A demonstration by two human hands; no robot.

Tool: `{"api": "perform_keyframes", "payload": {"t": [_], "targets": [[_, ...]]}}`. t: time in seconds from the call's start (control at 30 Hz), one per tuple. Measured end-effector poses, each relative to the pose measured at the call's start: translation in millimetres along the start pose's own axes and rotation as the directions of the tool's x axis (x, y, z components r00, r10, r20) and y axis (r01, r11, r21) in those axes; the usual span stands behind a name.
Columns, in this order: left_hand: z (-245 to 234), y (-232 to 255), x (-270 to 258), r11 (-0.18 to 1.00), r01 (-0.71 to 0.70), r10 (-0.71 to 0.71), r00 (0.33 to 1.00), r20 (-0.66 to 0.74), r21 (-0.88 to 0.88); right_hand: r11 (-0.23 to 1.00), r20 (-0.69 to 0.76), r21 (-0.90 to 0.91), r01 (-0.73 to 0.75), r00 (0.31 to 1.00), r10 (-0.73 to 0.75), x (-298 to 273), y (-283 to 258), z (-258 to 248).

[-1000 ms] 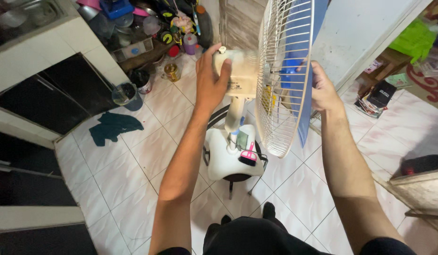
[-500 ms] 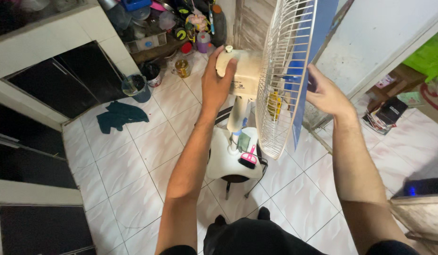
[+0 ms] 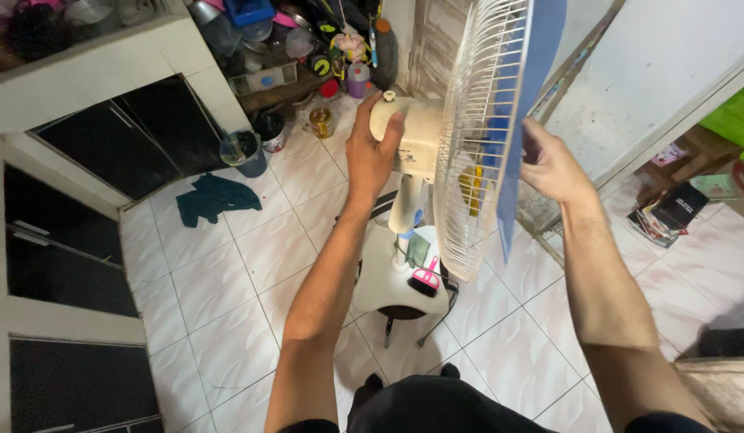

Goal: The person reassembles an electric fan by attaching the blue fan blades to the motor shaft, securing them with a central cap, and then fitting the front wire cage over the blades. The person uses a cloth to wipe the fan blade hub before tightening the cap.

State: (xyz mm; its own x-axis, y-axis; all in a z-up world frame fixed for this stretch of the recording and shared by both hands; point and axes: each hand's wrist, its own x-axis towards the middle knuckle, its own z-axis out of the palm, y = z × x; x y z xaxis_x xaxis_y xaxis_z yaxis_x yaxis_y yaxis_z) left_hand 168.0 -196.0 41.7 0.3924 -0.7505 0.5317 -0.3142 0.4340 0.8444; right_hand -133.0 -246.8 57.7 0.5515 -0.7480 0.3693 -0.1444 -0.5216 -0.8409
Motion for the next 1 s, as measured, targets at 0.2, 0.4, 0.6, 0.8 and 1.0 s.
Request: {"api": "perform_keyframes", "payload": {"t": [0.2, 0.4, 0.6, 0.8, 1.0], "targets": [[-18, -9, 13, 0.994, 0.026, -0.015, 0.994, 0.108, -0.103, 0.996, 0.032, -0.059, -0.067, 0.997, 0.069, 3, -11, 5], [-21, -26, 33, 0.992, -0.125, 0.118, 0.958, 0.262, 0.013, 0.967, 0.01, -0.056, -0.25, 0.968, 0.251, 15, 5, 7], [-12, -55, 33, 0.985, -0.164, 0.157, 0.981, 0.114, 0.059, 0.967, -0.066, 0.064, -0.245, 0.966, 0.249, 13, 23, 5], [-28, -62, 51, 0.987, 0.008, -0.024, 0.995, 0.097, 0.157, 0.868, -0.133, 0.493, 0.052, 0.991, 0.016, -34, -2, -42], [-26, -23, 34, 1.0, -0.014, 0.017, 0.966, 0.259, -0.014, 0.834, -0.19, 0.518, 0.191, 0.976, -0.106, -68, 24, -37]]}}
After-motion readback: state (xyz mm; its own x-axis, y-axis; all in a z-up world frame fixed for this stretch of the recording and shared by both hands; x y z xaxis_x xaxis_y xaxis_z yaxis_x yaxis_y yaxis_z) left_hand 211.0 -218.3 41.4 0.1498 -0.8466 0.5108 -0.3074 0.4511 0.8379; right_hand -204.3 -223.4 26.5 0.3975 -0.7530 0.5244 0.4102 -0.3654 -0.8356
